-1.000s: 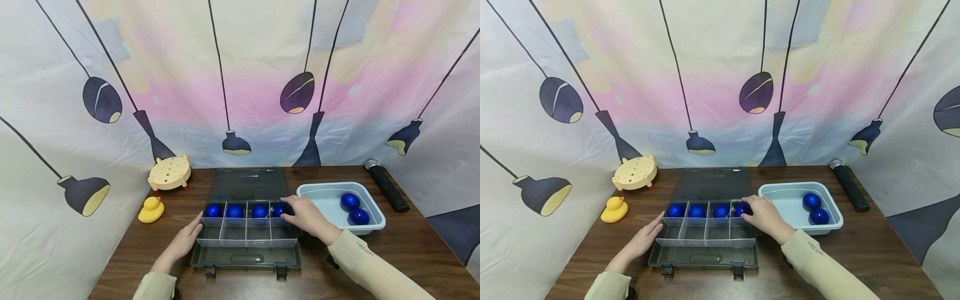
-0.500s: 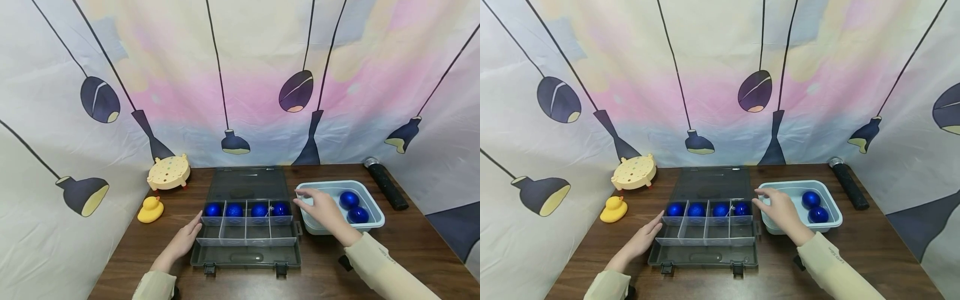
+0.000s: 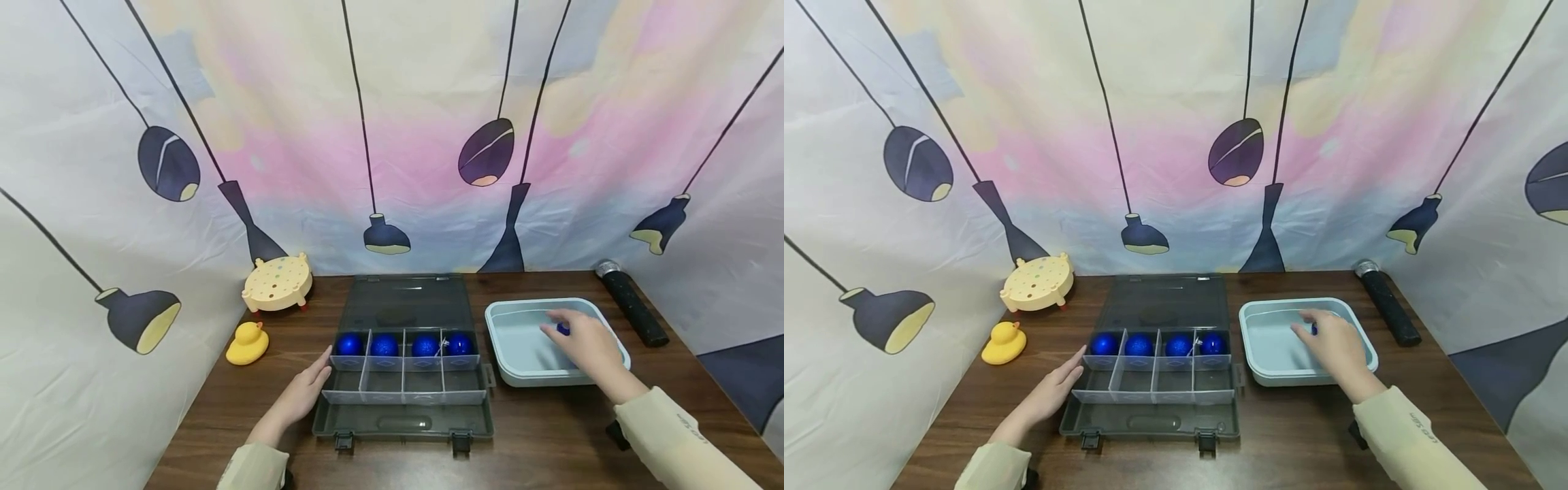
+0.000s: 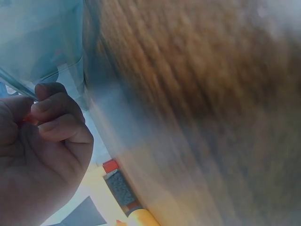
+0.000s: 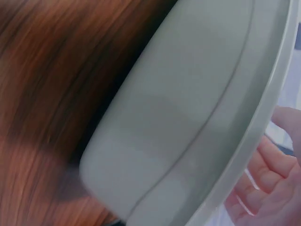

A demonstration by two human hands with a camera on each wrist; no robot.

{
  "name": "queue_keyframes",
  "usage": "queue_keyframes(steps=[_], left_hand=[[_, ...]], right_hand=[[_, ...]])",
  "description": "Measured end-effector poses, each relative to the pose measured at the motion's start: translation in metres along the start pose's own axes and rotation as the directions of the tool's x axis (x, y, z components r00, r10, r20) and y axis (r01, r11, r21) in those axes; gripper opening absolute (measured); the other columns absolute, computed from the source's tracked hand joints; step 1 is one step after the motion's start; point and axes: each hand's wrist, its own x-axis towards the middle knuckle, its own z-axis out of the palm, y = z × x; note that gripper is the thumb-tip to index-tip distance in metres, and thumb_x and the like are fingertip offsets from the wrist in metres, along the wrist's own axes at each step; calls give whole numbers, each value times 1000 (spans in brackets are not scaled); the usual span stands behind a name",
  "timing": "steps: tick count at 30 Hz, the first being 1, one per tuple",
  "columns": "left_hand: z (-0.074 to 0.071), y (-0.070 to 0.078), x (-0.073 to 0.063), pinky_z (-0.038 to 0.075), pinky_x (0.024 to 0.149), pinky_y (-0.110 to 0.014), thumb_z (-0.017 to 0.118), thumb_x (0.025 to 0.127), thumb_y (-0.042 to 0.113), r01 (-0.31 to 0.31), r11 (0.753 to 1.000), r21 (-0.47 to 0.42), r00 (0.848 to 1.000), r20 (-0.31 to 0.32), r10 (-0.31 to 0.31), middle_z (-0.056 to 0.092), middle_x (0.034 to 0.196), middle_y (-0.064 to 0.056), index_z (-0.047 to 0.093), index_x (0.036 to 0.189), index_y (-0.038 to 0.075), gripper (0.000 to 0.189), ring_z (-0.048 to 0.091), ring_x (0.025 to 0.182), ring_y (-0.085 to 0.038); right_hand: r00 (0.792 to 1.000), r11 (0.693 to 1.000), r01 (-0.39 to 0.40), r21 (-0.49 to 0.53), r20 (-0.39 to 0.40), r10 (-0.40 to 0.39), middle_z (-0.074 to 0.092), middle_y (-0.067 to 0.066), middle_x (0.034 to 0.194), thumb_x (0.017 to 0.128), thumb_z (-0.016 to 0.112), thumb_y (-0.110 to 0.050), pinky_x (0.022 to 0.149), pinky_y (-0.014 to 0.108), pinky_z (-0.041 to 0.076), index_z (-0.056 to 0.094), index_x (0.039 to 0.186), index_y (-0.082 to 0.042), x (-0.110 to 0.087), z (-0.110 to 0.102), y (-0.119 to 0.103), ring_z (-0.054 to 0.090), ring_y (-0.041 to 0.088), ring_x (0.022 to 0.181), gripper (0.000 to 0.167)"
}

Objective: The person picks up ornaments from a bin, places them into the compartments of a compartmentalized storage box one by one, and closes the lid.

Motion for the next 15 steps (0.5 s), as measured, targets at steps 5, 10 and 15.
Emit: queue_keyframes(steps=[5, 10, 15], left_hand=[[0, 1, -1, 26, 107, -56, 38, 106, 21, 0, 1000, -1, 1000, 4, 0, 36, 147, -21, 28, 152, 7, 49, 36, 132, -40], [-1, 1, -2, 26, 107, -56, 38, 106, 19, -8, 1000, 0, 1000, -3, 8, 37, 147, -22, 29, 151, 6, 48, 36, 132, -40], [-1, 1, -2, 26, 107, -56, 38, 106, 19, -6, 1000, 3, 1000, -3, 6, 36, 147, -22, 29, 151, 6, 48, 36, 132, -40]], right_hand=[[1000, 994, 9, -106, 29, -6, 64, 27, 109, 85, 74, -25, 80, 62, 44, 66, 115, 5, -2, -5, 16, 60, 45, 96, 44], [996, 985, 0, -172, 87, 15, 60, 33, 111, 81, 77, -24, 92, 71, 30, 63, 113, 11, -3, -4, 27, 54, 51, 103, 49], [993, 979, 16, -203, 120, 9, 58, 35, 112, 80, 78, -23, 94, 71, 28, 58, 116, 14, -3, 1, 33, 52, 51, 108, 55]])
